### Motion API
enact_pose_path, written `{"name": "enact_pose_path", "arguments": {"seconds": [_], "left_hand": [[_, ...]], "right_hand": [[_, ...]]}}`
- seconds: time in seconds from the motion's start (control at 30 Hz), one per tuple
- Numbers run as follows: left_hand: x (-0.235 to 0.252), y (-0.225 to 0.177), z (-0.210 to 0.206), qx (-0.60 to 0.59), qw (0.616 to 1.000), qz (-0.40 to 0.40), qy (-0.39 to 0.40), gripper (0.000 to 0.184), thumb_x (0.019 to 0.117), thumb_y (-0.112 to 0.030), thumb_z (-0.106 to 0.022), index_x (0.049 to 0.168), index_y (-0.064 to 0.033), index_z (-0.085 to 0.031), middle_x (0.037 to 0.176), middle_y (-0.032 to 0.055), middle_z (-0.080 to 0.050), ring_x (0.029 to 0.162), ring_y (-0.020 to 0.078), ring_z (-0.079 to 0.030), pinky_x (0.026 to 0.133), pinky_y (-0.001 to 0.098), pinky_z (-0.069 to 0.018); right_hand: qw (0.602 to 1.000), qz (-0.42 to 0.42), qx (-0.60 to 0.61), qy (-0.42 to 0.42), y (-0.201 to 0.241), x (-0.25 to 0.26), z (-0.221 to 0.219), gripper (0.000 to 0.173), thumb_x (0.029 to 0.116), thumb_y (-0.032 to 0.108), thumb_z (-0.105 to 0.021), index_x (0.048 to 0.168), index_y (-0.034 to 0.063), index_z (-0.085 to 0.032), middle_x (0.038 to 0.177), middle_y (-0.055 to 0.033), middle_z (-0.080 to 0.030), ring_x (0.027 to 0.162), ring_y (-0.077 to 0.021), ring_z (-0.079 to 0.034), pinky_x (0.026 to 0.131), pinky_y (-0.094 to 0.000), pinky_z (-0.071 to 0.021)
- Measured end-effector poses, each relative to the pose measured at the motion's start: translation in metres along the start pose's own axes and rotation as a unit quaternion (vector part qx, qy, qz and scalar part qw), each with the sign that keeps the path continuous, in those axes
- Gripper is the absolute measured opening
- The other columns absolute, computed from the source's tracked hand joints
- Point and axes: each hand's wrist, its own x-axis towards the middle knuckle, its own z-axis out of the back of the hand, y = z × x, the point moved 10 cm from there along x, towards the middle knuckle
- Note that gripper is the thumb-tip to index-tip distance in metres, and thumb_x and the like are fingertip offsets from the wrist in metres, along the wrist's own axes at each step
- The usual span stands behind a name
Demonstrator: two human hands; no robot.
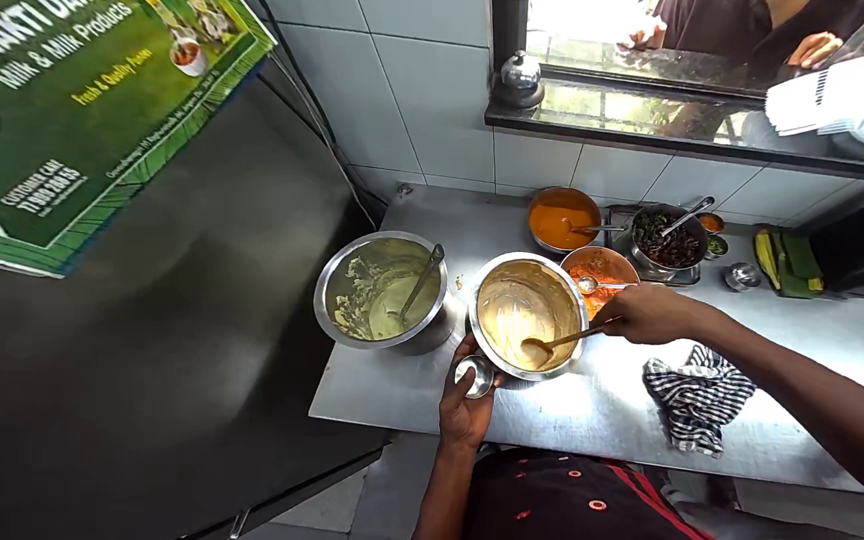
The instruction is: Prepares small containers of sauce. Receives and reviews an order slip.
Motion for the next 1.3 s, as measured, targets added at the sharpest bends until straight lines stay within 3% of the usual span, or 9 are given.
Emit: {"name": "enact_pose_path", "arguments": {"seconds": [0.1, 0.2, 0.3, 0.4, 0.6, 0.73, 0.8, 1.03, 1.3], "left_hand": [[-0.008, -0.001, -0.014, 0.033, 0.999, -0.004, 0.024, 0.063, 0.0821, -0.027, -0.081, 0.139, -0.0157, -0.058, 0.130, 0.0126, -0.062, 0.095, 0.0214, -0.067, 0.079, 0.0389, -0.0586], [-0.007, -0.006, -0.017, 0.065, 0.997, -0.004, 0.038, 0.064, 0.0847, -0.041, -0.079, 0.140, -0.0156, -0.058, 0.130, 0.0120, -0.062, 0.095, 0.0209, -0.067, 0.078, 0.0383, -0.0588], [-0.001, -0.010, -0.014, 0.070, 0.997, 0.004, 0.035, 0.065, 0.0913, -0.056, -0.066, 0.140, -0.0146, -0.059, 0.130, 0.0145, -0.063, 0.094, 0.0230, -0.067, 0.076, 0.0394, -0.0586], [0.007, -0.014, 0.004, 0.055, 0.998, 0.018, 0.004, 0.067, 0.0956, -0.064, -0.053, 0.141, -0.0146, -0.059, 0.129, 0.0167, -0.063, 0.093, 0.0246, -0.068, 0.075, 0.0398, -0.0585], [-0.008, -0.017, 0.055, 0.110, 0.990, 0.018, -0.090, 0.068, 0.1057, -0.059, -0.032, 0.149, -0.0089, -0.049, 0.133, 0.0213, -0.061, 0.090, 0.0240, -0.068, 0.074, 0.0351, -0.0588], [-0.050, -0.045, 0.070, 0.161, 0.953, -0.086, -0.244, 0.071, 0.1081, -0.058, -0.021, 0.122, 0.0004, -0.060, 0.093, 0.0155, -0.070, 0.073, 0.0234, -0.071, 0.065, 0.0386, -0.0626], [-0.065, -0.050, 0.060, 0.124, 0.942, -0.077, -0.301, 0.072, 0.1070, -0.061, -0.022, 0.113, -0.0003, -0.060, 0.087, 0.0162, -0.070, 0.071, 0.0268, -0.072, 0.063, 0.0423, -0.0629], [-0.033, -0.040, -0.012, 0.154, 0.944, 0.020, -0.292, 0.064, 0.1062, -0.062, -0.025, 0.134, -0.0134, -0.057, 0.110, 0.0164, -0.068, 0.081, 0.0266, -0.069, 0.063, 0.0397, -0.0577], [0.023, -0.008, -0.061, 0.092, 0.979, 0.054, -0.173, 0.058, 0.1085, -0.055, -0.030, 0.143, -0.0138, -0.051, 0.134, 0.0159, -0.060, 0.118, 0.0342, -0.063, 0.097, 0.0546, -0.0528]], "right_hand": [[0.966, 0.029, 0.256, 0.005, -0.011, 0.000, -0.028, 0.021, 0.1012, 0.017, -0.059, 0.109, 0.0151, -0.078, 0.071, -0.0010, -0.065, 0.060, -0.0121, -0.057, 0.060, -0.0347, -0.0490], [0.846, 0.004, 0.532, 0.025, -0.017, 0.004, -0.081, 0.027, 0.1018, 0.012, -0.053, 0.121, 0.0086, -0.072, 0.058, 0.0020, -0.046, 0.048, -0.0039, -0.038, 0.048, -0.0222, -0.0325], [0.743, -0.007, 0.670, 0.006, -0.009, 0.016, -0.127, 0.029, 0.1042, 0.017, -0.052, 0.128, 0.0125, -0.069, 0.065, 0.0026, -0.052, 0.048, -0.0010, -0.037, 0.045, -0.0185, -0.0306], [0.698, -0.003, 0.715, -0.041, -0.003, 0.024, -0.141, 0.029, 0.1047, 0.021, -0.055, 0.128, 0.0131, -0.069, 0.070, -0.0012, -0.057, 0.049, -0.0019, -0.039, 0.044, -0.0182, -0.0321], [0.683, 0.015, 0.722, -0.110, -0.008, -0.002, -0.125, 0.031, 0.1046, 0.020, -0.053, 0.132, 0.0143, -0.068, 0.067, -0.0003, -0.053, 0.050, -0.0026, -0.039, 0.046, -0.0181, -0.0326], [0.687, 0.014, 0.714, -0.137, -0.020, -0.013, -0.134, 0.031, 0.1036, 0.018, -0.054, 0.131, 0.0118, -0.068, 0.067, 0.0000, -0.053, 0.051, -0.0026, -0.040, 0.047, -0.0186, -0.0328], [0.685, 0.008, 0.714, -0.143, -0.025, -0.016, -0.145, 0.033, 0.1037, 0.019, -0.053, 0.133, 0.0113, -0.067, 0.067, 0.0006, -0.053, 0.051, -0.0029, -0.040, 0.047, -0.0191, -0.0333], [0.671, 0.012, 0.717, -0.189, -0.033, -0.040, -0.139, 0.034, 0.1019, 0.021, -0.056, 0.133, 0.0107, -0.068, 0.063, 0.0022, -0.050, 0.049, -0.0023, -0.039, 0.046, -0.0190, -0.0328], [0.699, 0.036, 0.649, -0.299, -0.019, -0.100, -0.063, 0.031, 0.1010, 0.024, -0.060, 0.127, 0.0120, -0.072, 0.065, -0.0015, -0.053, 0.051, -0.0041, -0.041, 0.047, -0.0188, -0.0345]]}}
